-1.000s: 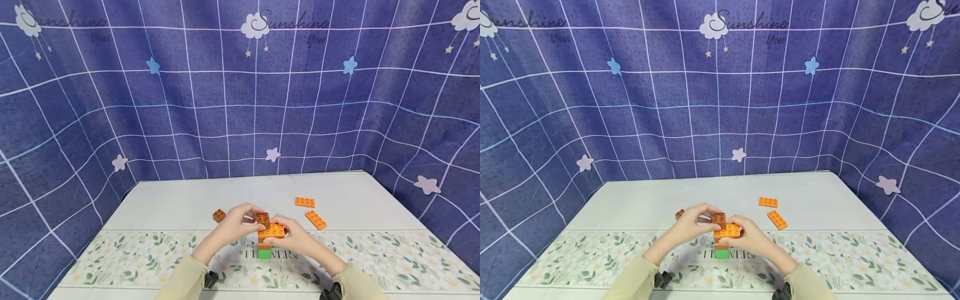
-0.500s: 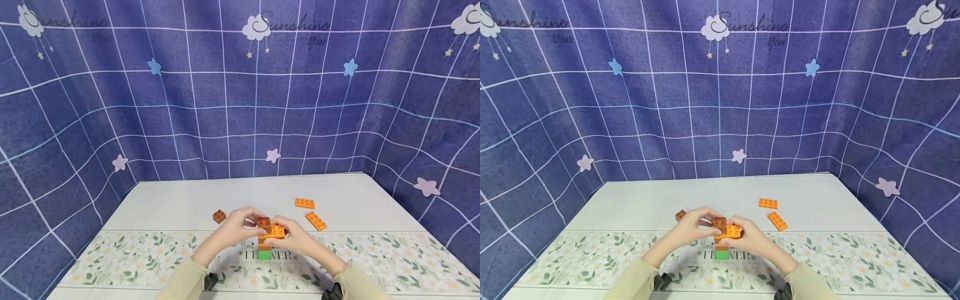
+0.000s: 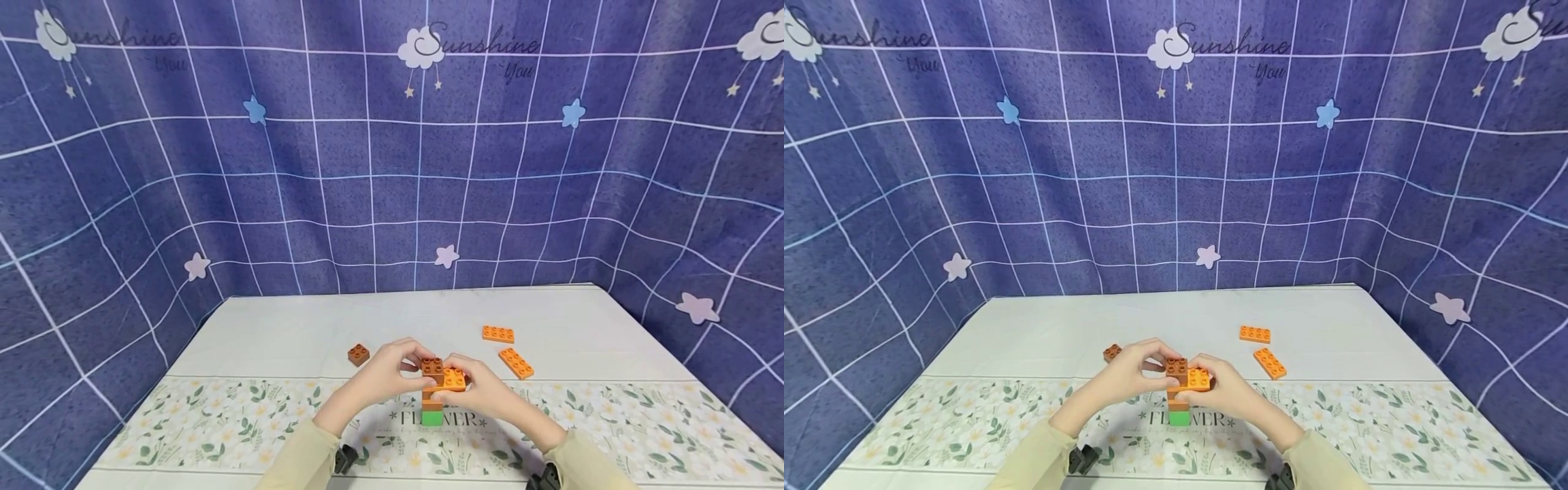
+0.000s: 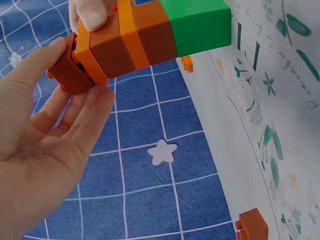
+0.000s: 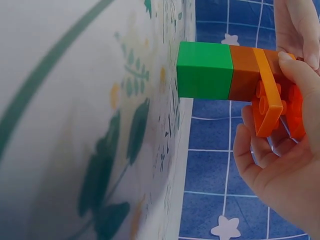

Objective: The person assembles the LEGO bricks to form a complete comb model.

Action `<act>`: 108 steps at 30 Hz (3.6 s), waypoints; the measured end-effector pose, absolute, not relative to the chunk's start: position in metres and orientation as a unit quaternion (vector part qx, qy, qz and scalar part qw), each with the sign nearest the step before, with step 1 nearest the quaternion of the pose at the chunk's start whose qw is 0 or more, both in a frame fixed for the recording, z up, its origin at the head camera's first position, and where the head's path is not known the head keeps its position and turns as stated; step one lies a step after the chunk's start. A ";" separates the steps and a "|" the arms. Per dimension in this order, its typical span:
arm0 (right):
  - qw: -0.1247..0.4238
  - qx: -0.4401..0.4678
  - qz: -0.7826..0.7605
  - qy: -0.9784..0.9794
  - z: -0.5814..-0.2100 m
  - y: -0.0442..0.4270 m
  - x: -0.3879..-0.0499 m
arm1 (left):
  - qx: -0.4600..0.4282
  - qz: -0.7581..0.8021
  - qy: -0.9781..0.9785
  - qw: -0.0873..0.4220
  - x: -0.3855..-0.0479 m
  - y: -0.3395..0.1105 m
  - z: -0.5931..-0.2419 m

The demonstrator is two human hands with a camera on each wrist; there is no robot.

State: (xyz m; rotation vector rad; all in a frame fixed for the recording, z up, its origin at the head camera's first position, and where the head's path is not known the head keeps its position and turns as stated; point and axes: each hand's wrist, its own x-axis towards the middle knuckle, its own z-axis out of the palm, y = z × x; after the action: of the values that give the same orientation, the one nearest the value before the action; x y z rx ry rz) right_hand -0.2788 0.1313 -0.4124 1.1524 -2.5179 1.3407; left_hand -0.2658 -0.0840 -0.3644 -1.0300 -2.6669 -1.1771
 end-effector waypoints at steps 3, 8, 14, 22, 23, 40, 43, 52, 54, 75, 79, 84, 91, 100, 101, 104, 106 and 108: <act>0.038 0.380 0.437 -0.815 -0.413 0.131 -0.279 | -0.325 -0.382 -0.865 0.027 -0.265 -0.082 -0.364; 0.046 0.390 0.441 -0.807 -0.412 0.131 -0.278 | -0.306 -0.402 -0.863 0.025 -0.266 -0.080 -0.367; 0.051 0.395 0.440 -0.805 -0.412 0.132 -0.278 | -0.299 -0.431 -0.851 0.016 -0.266 -0.078 -0.369; 0.046 0.390 0.436 -0.809 -0.415 0.131 -0.279 | -0.281 -0.459 -0.843 -0.002 -0.265 -0.078 -0.372; 0.044 0.389 0.437 -0.809 -0.415 0.131 -0.279 | -0.282 -0.460 -0.842 0.000 -0.265 -0.077 -0.372; 0.043 0.390 0.442 -0.807 -0.416 0.131 -0.280 | -0.275 -0.476 -0.836 -0.002 -0.263 -0.076 -0.374; 0.043 0.388 0.439 -0.809 -0.416 0.131 -0.279 | -0.275 -0.496 -0.823 -0.013 -0.263 -0.076 -0.377; 0.030 0.375 0.436 -0.818 -0.413 0.131 -0.277 | -0.267 -0.512 -0.816 -0.020 -0.265 -0.078 -0.384; 0.030 0.373 0.431 -0.821 -0.412 0.131 -0.278 | -0.265 -0.516 -0.814 -0.021 -0.266 -0.079 -0.384; 0.021 0.358 0.413 -0.837 -0.408 0.140 -0.275 | -0.245 -0.500 -0.830 -0.037 -0.270 -0.080 -0.385; 0.018 0.359 0.418 -0.834 -0.409 0.147 -0.274 | -0.243 -0.501 -0.829 -0.040 -0.269 -0.080 -0.387; 0.024 0.350 0.412 -0.841 -0.408 0.154 -0.273 | -0.244 -0.500 -0.830 -0.037 -0.269 -0.080 -0.387; 0.021 0.352 0.395 -0.848 -0.402 0.166 -0.276 | -0.245 -0.503 -0.828 -0.032 -0.271 -0.081 -0.386; 0.052 0.356 0.386 -0.849 -0.401 0.184 -0.278 | -0.242 -0.506 -0.827 -0.040 -0.269 -0.081 -0.385; 0.060 0.355 0.384 -0.850 -0.400 0.185 -0.279 | -0.242 -0.506 -0.827 -0.040 -0.269 -0.081 -0.385; 0.087 0.342 0.379 -0.855 -0.401 0.188 -0.280 | -0.240 -0.505 -0.828 -0.040 -0.270 -0.080 -0.386; 0.099 0.329 0.377 -0.860 -0.401 0.190 -0.280 | -0.240 -0.505 -0.828 -0.039 -0.270 -0.080 -0.386; 0.109 0.315 0.374 -0.865 -0.401 0.191 -0.281 | -0.238 -0.506 -0.828 -0.040 -0.270 -0.080 -0.387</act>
State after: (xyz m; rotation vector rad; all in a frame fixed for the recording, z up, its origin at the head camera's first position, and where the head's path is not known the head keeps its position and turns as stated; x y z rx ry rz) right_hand -0.2809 0.1910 -0.4010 0.9248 -2.5444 1.1001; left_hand -0.2698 -0.0799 -0.3871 -0.7661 -2.6697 -1.6306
